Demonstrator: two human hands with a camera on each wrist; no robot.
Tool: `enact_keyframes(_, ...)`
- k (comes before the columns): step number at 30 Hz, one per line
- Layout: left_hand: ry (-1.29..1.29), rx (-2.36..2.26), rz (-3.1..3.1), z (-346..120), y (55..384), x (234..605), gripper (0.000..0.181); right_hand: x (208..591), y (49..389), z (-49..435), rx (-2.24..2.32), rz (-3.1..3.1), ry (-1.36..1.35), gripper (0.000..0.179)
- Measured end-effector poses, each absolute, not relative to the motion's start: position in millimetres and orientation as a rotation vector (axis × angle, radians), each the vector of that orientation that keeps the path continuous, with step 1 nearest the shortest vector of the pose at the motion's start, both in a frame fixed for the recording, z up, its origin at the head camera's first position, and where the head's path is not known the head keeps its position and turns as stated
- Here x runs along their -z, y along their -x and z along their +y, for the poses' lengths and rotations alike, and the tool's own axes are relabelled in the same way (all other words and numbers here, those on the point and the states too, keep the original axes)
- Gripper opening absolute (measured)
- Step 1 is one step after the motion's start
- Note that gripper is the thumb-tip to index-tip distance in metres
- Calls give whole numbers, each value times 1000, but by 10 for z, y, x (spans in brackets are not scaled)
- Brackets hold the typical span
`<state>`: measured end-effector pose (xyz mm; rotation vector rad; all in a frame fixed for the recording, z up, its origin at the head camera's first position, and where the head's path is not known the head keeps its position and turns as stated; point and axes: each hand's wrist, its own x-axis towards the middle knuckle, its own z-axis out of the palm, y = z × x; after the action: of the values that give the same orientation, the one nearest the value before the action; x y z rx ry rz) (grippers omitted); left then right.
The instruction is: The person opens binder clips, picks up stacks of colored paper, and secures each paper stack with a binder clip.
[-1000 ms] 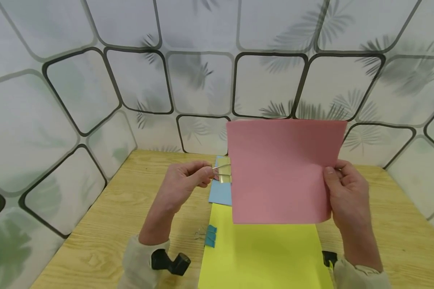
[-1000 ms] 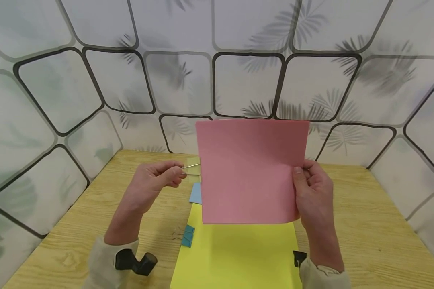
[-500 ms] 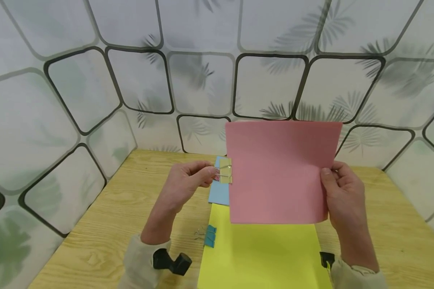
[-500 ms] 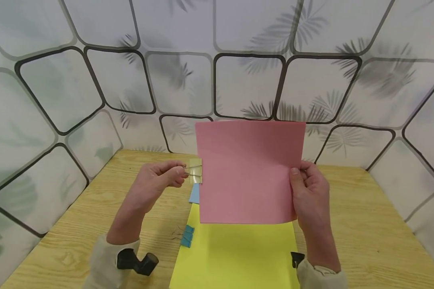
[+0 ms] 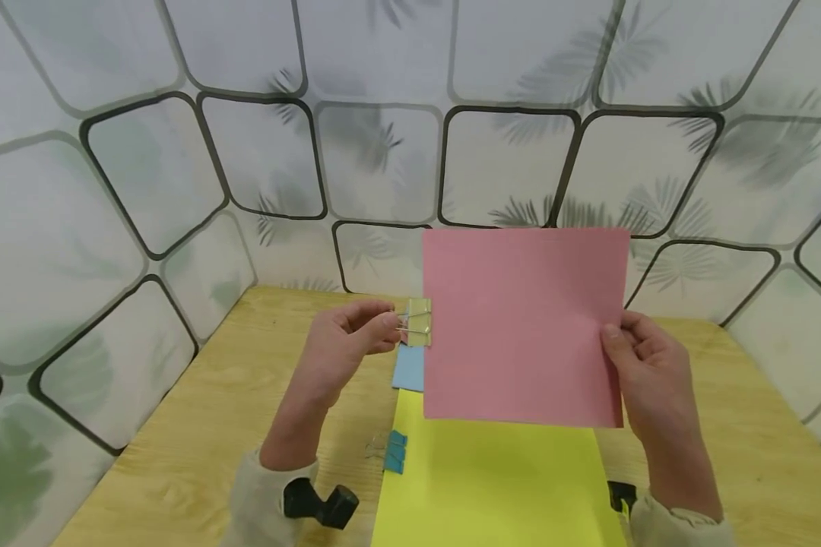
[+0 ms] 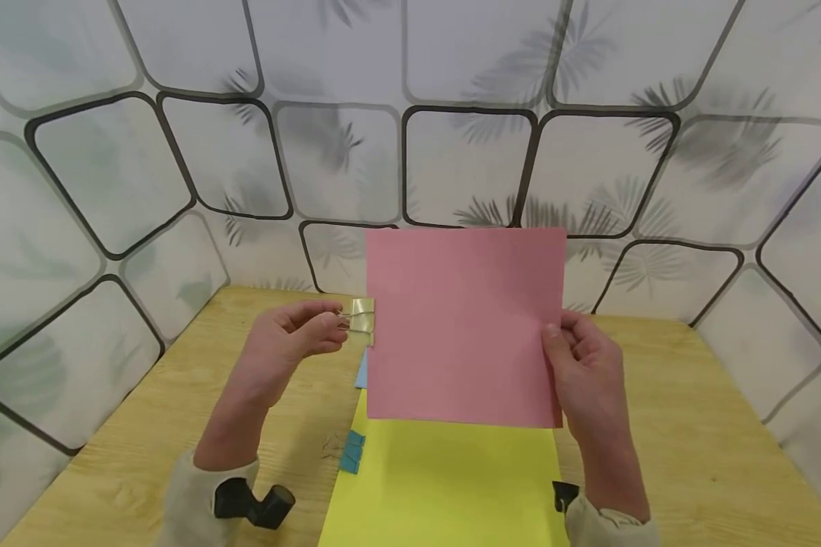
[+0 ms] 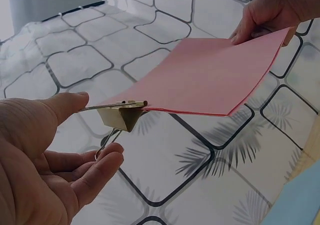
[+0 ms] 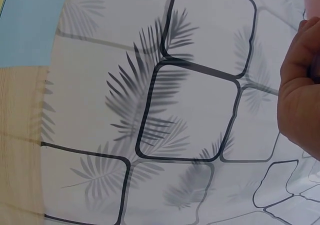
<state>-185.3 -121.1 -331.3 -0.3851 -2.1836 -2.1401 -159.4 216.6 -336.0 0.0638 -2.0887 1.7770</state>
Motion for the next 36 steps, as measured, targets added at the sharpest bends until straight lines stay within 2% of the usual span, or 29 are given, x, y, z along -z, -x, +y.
enact_keyframes(5,344,2157,-2147,-1201,1828,3316,34,3378,1591,2153,-1760,-2074,-98,10)
enact_keyframes(15,346,2165,-2110,-1166,1819,3310,26,3373,1559,2099,-1796,-2048,-82,16)
enact_keyframes(23,361,2186,-2099,-1140,1807,3311,28,3390,1545,2054,-1705,-2139,-30,24)
enact_keyframes(36,374,2203,-2084,-1140,1817,3315,28,3398,1564,2057,-1739,-2106,-80,21)
